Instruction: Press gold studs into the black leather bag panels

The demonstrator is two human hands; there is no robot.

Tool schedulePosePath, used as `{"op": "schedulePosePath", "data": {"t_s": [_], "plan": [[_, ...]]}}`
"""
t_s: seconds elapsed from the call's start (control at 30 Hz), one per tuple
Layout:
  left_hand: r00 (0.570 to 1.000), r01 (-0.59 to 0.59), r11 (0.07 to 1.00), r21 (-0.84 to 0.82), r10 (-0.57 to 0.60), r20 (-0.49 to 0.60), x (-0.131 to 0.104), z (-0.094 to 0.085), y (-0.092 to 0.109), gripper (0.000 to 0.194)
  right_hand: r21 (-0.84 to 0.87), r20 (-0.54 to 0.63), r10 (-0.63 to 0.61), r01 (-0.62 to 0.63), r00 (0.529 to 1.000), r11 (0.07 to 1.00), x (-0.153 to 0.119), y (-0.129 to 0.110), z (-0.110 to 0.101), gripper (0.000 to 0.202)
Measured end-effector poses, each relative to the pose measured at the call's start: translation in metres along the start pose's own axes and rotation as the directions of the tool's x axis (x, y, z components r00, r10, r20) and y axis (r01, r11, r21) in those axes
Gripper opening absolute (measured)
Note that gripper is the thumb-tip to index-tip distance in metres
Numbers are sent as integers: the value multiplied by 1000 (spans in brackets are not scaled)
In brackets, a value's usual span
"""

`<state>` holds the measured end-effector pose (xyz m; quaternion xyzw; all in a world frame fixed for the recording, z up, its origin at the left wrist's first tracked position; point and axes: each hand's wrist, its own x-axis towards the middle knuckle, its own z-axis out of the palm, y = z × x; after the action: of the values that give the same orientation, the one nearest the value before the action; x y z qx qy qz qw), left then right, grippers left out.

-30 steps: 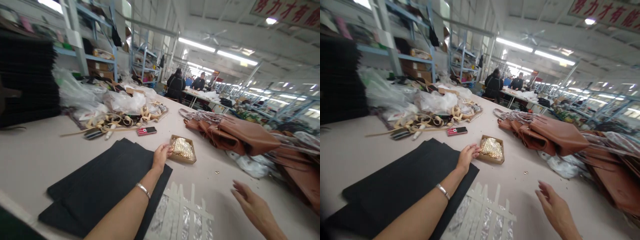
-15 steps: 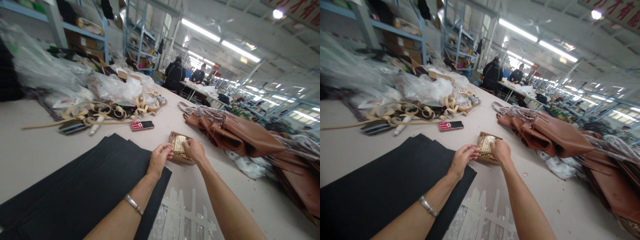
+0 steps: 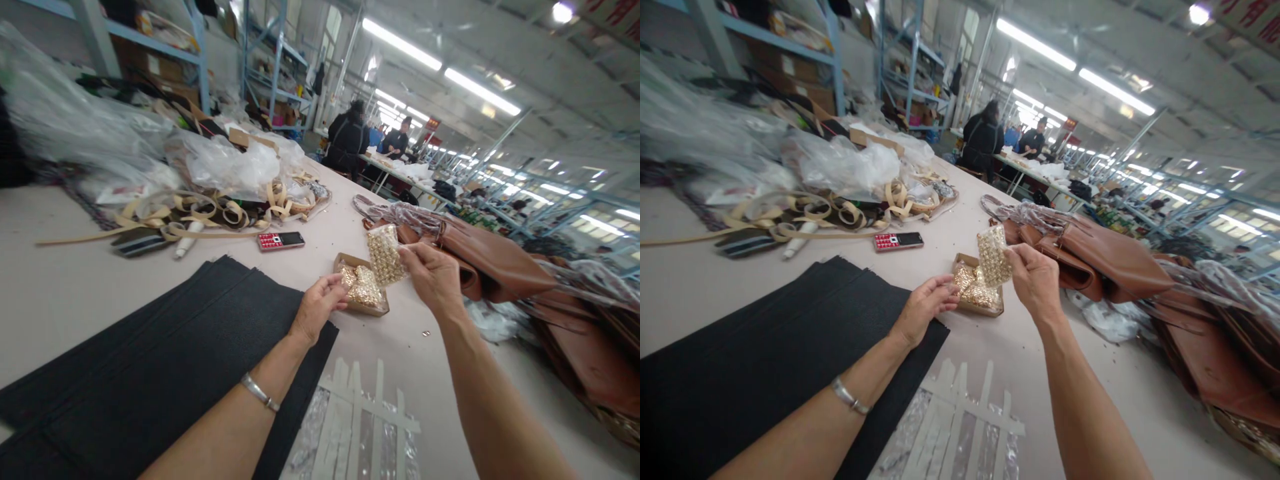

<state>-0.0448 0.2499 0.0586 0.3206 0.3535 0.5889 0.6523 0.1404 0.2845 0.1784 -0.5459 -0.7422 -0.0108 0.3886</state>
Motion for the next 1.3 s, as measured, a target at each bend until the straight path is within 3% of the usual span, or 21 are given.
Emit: {"op": "schedulePosePath", "data": {"t_s": [0.1,0.2,0.27,0.37,0.47,0.57,0.77,1.03,1.3], "plan": [[970,90,996,-10,-85,227,-16,14,-1,70,148,3,107,-106,994,983,-41,-10,-26,28],[896,166,985,49,-172,410,-33,28,-13,66,205,113,235,-254,965,945,-101,-7,-29,32],[872,175,977,123,-211,441,-40,34,-24,53,228,196,295,-336,935,914,-136,2,-23,33],[894,129,965,230,-213,394,-42,37,-40,35,323,315,360,-456,878,829,-167,16,-13,33],[914,73,944,321,-193,358,-38,35,-47,29,417,415,405,-566,814,711,-173,23,-6,29],[925,27,915,402,-175,338,-35,33,-47,25,404,418,435,-592,797,698,-171,25,2,29],[944,-43,864,502,-130,304,-38,38,-50,30,229,246,444,-497,862,837,-177,26,11,21],[943,-90,838,539,-101,316,-41,42,-55,25,96,51,351,-355,935,930,-185,34,14,10],[917,-136,843,521,-92,388,-40,43,-51,25,61,-52,310,-307,949,950,-184,40,21,8]]}}
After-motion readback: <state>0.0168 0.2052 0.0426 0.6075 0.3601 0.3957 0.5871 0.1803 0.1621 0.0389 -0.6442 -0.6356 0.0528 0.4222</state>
